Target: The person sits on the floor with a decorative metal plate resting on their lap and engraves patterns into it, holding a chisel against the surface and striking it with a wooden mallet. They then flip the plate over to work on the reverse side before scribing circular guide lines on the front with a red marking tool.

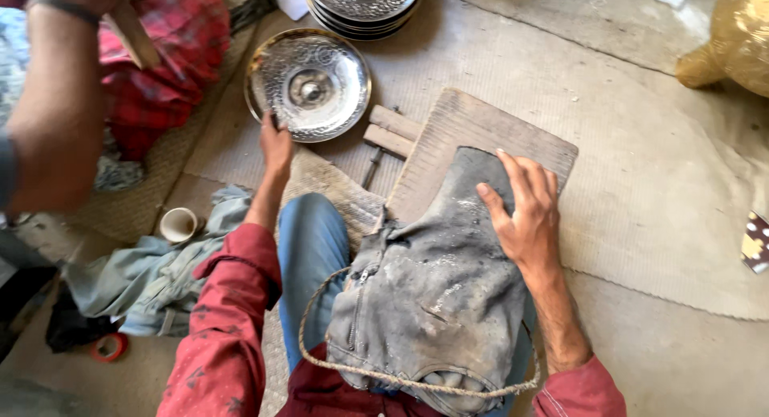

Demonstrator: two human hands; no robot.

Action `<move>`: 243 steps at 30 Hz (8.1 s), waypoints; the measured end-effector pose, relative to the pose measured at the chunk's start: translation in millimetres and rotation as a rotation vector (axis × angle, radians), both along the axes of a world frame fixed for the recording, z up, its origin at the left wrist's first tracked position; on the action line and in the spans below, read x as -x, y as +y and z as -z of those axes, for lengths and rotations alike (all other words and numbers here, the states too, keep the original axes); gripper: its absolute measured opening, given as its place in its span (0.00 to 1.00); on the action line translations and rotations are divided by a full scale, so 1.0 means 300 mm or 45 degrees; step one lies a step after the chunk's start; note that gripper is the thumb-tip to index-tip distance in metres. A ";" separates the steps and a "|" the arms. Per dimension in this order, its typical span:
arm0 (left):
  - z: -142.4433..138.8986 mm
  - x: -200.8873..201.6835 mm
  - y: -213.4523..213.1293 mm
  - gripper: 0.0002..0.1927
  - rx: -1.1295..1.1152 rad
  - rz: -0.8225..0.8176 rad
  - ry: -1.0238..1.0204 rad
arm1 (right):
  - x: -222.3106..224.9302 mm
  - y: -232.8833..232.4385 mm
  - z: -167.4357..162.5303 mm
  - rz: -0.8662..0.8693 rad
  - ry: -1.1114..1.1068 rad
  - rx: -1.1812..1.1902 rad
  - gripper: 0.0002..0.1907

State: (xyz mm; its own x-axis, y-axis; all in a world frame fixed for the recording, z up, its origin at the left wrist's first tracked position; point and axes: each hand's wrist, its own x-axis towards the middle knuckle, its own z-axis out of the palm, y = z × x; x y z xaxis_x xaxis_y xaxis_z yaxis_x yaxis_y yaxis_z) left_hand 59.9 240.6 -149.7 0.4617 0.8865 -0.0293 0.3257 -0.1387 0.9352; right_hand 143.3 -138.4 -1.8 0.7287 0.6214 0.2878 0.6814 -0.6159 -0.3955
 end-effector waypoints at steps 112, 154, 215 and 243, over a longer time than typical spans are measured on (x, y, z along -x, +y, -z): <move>-0.163 -0.194 -0.186 0.40 0.515 0.425 -0.255 | 0.228 -0.404 0.478 0.513 0.220 -0.551 0.13; -0.452 0.439 -0.668 0.34 1.434 0.682 -1.026 | 0.271 -0.710 0.399 0.576 0.259 -0.037 0.25; -0.594 0.486 -0.911 0.50 0.932 1.466 -0.686 | 0.283 -0.443 -0.098 0.434 -0.591 -0.308 0.14; -0.470 0.439 -0.722 0.53 0.644 1.186 -0.691 | 0.465 -0.371 -0.091 -0.606 -0.002 0.262 0.13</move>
